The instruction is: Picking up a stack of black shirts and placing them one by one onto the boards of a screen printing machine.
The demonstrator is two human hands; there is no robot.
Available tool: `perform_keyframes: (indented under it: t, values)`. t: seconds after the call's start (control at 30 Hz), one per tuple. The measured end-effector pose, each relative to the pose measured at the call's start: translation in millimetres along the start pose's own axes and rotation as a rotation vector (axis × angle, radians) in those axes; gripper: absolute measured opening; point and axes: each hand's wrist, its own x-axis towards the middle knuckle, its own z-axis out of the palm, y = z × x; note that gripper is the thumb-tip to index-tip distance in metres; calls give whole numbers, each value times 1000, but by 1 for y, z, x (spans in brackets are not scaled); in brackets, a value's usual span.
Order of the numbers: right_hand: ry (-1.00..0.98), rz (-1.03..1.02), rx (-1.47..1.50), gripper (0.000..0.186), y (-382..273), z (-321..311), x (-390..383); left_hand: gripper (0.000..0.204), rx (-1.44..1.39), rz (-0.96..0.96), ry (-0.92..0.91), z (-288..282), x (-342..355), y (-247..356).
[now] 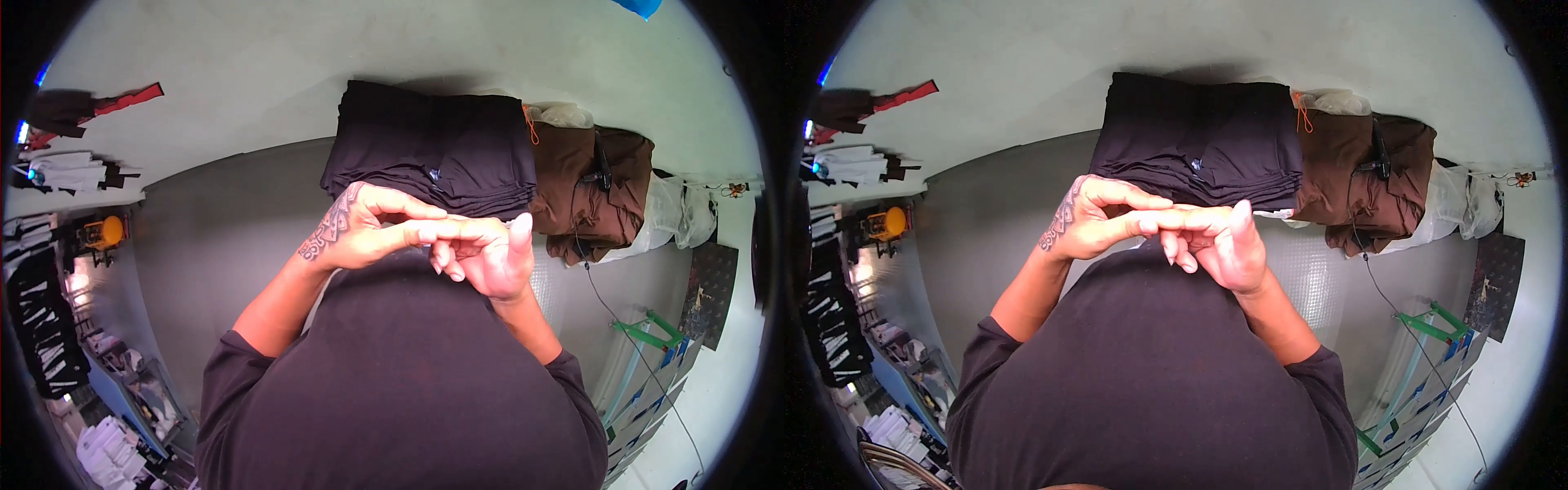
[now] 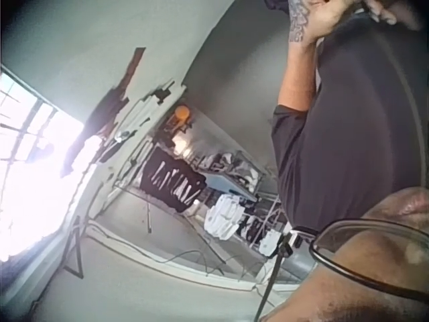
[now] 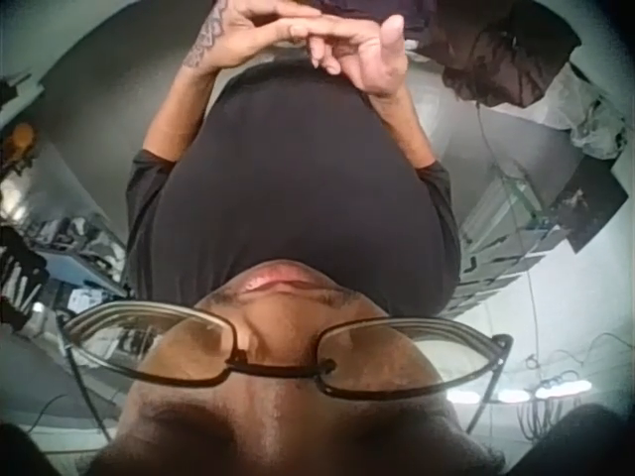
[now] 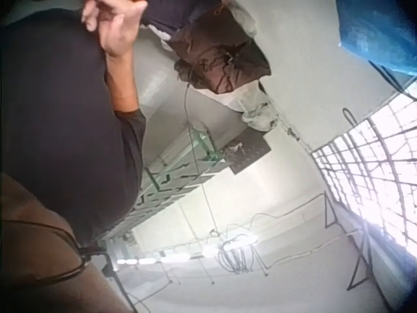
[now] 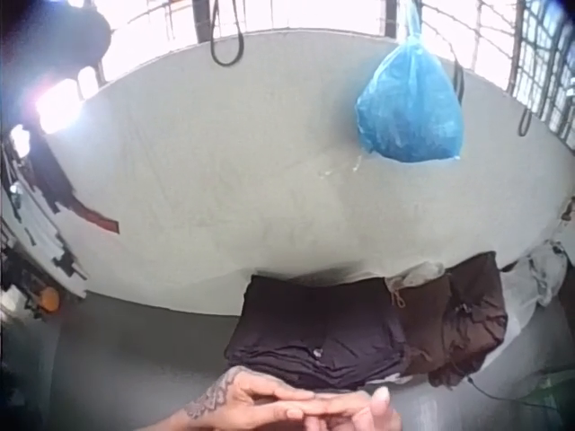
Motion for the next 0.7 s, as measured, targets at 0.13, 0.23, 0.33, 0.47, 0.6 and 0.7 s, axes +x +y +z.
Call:
perform_keyframes:
  t: [0.13,0.23,0.33,0.47,0.6,0.7]
  values:
    - [-79,9,330,125,10,-3,-1,29,-73,1,-105,-11,-3,-14]
    - [-103,0,453,123,16,-5,-2,31,21,9,-68,-10,-7,-21]
    - [-94,27,389,120,17,-1,-3,27,-91,3,21,-2,-11,-22]
    - [-71,143,-32,103,17,7,1,20,447,13,326,3,-23,-24]
    - [-98,170,-143,98,22,19,9,23,805,41,569,7,-41,-34]
    - [-100,197,98,94,39,19,15,27,788,-18,712,7,-53,-35]
